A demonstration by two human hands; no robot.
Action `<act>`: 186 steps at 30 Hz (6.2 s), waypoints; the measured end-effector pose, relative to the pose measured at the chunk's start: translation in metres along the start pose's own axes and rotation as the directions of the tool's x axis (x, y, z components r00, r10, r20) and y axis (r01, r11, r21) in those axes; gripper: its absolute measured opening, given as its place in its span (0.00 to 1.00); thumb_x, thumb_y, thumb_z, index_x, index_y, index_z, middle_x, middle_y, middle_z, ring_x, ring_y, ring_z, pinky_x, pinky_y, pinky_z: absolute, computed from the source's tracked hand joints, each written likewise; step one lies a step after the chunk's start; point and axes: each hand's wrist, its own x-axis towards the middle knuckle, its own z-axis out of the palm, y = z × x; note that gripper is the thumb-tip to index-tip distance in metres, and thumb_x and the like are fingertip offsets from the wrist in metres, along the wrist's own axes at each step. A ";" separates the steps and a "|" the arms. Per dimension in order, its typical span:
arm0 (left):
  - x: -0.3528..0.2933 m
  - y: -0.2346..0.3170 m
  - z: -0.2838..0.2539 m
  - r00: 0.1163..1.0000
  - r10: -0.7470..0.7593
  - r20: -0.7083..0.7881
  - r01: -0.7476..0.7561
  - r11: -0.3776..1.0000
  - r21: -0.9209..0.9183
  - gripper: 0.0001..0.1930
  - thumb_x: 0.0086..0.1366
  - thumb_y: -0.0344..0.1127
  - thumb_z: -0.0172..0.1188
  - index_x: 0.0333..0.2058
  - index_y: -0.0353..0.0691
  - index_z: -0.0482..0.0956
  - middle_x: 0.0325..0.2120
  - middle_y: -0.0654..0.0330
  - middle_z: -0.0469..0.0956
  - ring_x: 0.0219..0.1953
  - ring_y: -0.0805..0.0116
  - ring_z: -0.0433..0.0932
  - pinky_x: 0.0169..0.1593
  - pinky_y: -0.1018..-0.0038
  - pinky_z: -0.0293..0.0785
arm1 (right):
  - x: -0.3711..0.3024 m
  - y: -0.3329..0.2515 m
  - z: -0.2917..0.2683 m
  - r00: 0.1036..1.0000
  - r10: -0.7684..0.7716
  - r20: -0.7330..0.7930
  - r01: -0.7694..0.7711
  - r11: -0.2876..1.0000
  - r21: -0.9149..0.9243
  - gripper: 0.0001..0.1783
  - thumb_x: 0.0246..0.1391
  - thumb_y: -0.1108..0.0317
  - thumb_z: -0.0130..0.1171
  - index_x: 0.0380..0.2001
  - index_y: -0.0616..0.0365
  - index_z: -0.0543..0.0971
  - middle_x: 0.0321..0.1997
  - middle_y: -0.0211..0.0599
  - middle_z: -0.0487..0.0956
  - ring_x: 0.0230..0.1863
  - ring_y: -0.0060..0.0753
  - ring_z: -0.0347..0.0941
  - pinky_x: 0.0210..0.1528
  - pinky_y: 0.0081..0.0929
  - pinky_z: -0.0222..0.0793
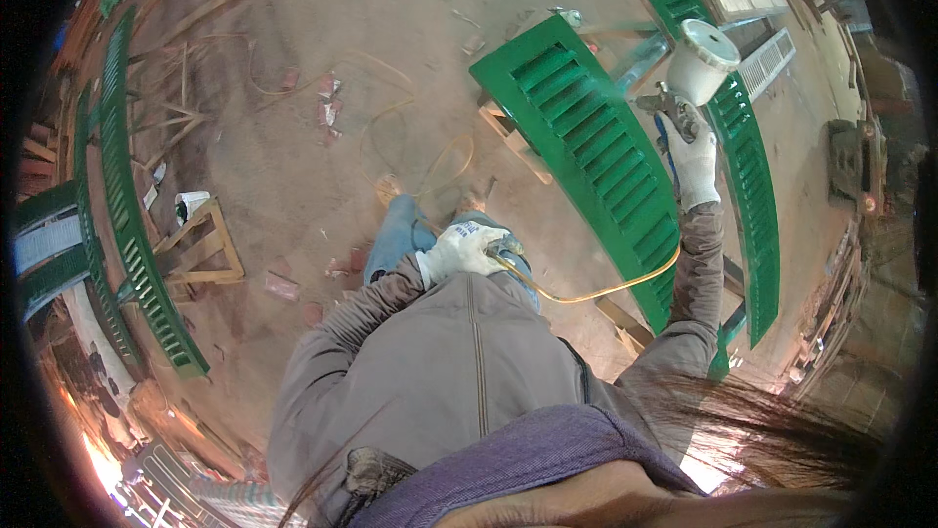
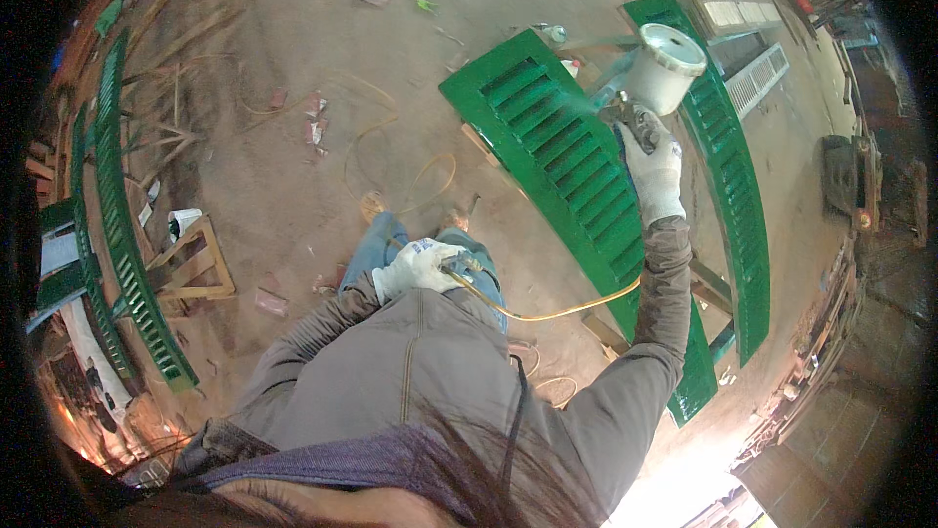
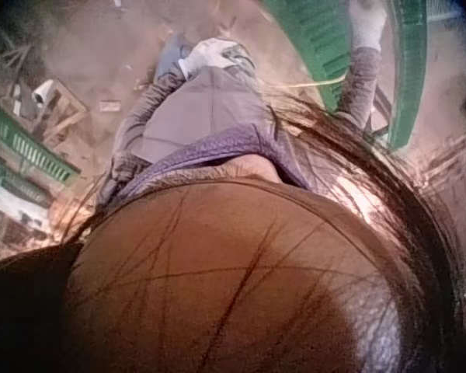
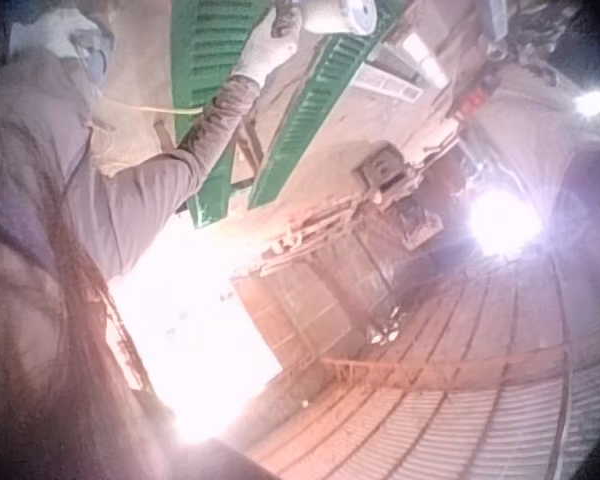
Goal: The person uses a spray gun to apply green paint to two long metal grates resting on wooden supports. The person moves the spray gun back and forth along the length of the grates to ensure even coverage.
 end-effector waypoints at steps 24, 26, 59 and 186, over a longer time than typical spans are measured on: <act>-0.008 0.000 -0.025 0.992 0.032 -0.124 -0.038 0.998 -0.045 0.24 0.52 0.51 0.69 0.44 0.43 0.81 0.35 0.53 0.82 0.38 0.53 0.81 0.42 0.63 0.76 | 0.018 -0.020 0.028 0.963 -0.263 -0.057 0.256 0.961 -0.103 0.20 0.53 0.71 0.63 0.49 0.66 0.78 0.45 0.45 0.83 0.48 0.32 0.80 0.50 0.28 0.73; -0.009 -0.009 -0.022 0.991 0.006 -0.130 -0.011 0.999 -0.039 0.23 0.52 0.51 0.69 0.43 0.43 0.81 0.36 0.53 0.82 0.38 0.53 0.81 0.42 0.63 0.76 | 0.023 -0.027 0.025 0.964 -0.260 -0.051 0.254 0.962 -0.100 0.19 0.54 0.70 0.63 0.49 0.65 0.78 0.46 0.45 0.83 0.48 0.35 0.80 0.50 0.30 0.73; -0.038 -0.132 -0.205 0.795 -0.171 -0.583 -0.321 0.696 -0.642 0.15 0.66 0.27 0.50 0.50 0.35 0.77 0.42 0.61 0.80 0.42 0.72 0.77 0.47 0.74 0.74 | -0.083 -0.214 0.136 0.984 0.099 0.148 -0.175 0.686 0.706 0.22 0.61 0.63 0.57 0.54 0.66 0.74 0.47 0.40 0.81 0.49 0.26 0.74 0.51 0.25 0.70; 0.188 -0.006 -0.269 -0.060 0.140 0.988 0.154 0.980 -0.129 0.13 0.62 0.42 0.60 0.26 0.37 0.76 0.21 0.69 0.71 0.26 0.80 0.66 0.30 0.77 0.65 | -0.255 -0.234 0.090 -0.132 0.451 -0.883 -0.189 0.863 0.469 0.22 0.63 0.66 0.56 0.58 0.63 0.71 0.45 0.35 0.80 0.41 0.23 0.76 0.38 0.15 0.71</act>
